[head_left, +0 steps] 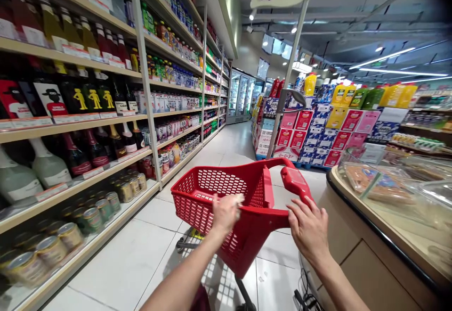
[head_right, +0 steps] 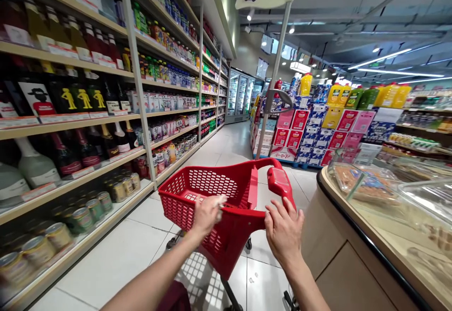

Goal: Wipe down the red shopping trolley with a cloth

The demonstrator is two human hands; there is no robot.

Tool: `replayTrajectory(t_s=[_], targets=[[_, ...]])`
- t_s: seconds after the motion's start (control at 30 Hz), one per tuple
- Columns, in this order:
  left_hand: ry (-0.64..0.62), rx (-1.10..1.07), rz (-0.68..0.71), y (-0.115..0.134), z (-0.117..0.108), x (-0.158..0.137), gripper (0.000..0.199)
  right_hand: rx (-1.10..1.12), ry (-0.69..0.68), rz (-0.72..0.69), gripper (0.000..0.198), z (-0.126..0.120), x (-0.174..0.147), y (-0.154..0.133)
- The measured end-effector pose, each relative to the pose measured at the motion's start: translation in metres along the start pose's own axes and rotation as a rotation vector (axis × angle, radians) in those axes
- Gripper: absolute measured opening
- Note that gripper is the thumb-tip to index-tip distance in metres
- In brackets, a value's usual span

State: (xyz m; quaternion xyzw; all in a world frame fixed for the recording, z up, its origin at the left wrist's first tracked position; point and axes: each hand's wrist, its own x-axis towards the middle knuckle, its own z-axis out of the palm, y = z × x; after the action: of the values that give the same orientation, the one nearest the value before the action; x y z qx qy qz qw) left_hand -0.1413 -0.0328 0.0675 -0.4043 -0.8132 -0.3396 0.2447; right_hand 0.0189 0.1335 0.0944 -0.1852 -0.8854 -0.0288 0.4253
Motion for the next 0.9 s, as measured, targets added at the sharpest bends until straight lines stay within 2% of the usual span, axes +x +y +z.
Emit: replayTrajectory(t_s=[0.07, 0.13, 0.2, 0.3, 0.33, 0.47, 0.53, 0.6, 0.7, 0.73, 0.77, 0.87, 0.9], targets=[[-0.037, -0.084, 0.153, 0.015, 0.011, -0.004, 0.026, -0.044, 0.001, -0.068, 0.03, 0.0, -0.002, -0.007], [-0.071, -0.118, 0.249, 0.016, 0.014, -0.006, 0.029, -0.057, -0.001, -0.105, 0.028, -0.001, -0.004, -0.006], [-0.092, -0.088, 0.237, -0.002, 0.007, -0.011, 0.028, -0.067, 0.001, -0.11, 0.029, -0.001, -0.005, 0.002], [-0.027, 0.041, -0.012, -0.033, -0.005, -0.018, 0.028, -0.107, 0.001, -0.099, 0.031, 0.003, -0.007, 0.006], [-0.029, 0.058, -0.03, -0.036, -0.005, -0.02, 0.028, -0.115, -0.014, -0.112, 0.032, 0.005, -0.008, 0.003], [-0.12, 0.001, 0.202, -0.023, 0.008, -0.023, 0.031, -0.094, -0.108, -0.192, 0.032, 0.016, -0.01, -0.015], [-0.128, 0.025, 0.226, -0.031, 0.004, -0.023, 0.031, -0.076, -0.121, -0.214, 0.033, 0.018, -0.012, -0.017], [-0.12, 0.105, 0.143, -0.055, -0.012, -0.024, 0.029, -0.056, -0.124, -0.247, 0.034, 0.018, -0.014, -0.014], [-0.043, 0.244, -0.107, -0.09, -0.031, -0.024, 0.031, -0.028, -0.092, -0.249, 0.033, 0.017, -0.016, -0.008], [-0.046, 0.25, -0.11, -0.093, -0.032, -0.025, 0.029, -0.016, -0.072, -0.237, 0.032, 0.017, -0.017, -0.007], [-0.062, 0.242, -0.083, -0.092, -0.03, -0.025, 0.028, -0.001, -0.055, -0.229, 0.031, 0.017, -0.018, -0.006], [-0.145, 0.144, 0.136, -0.08, -0.018, -0.025, 0.031, 0.042, -0.03, -0.254, 0.03, 0.017, -0.02, -0.001], [-0.16, 0.134, 0.163, -0.081, -0.019, -0.026, 0.031, 0.052, -0.025, -0.269, 0.03, 0.017, -0.021, 0.002]])
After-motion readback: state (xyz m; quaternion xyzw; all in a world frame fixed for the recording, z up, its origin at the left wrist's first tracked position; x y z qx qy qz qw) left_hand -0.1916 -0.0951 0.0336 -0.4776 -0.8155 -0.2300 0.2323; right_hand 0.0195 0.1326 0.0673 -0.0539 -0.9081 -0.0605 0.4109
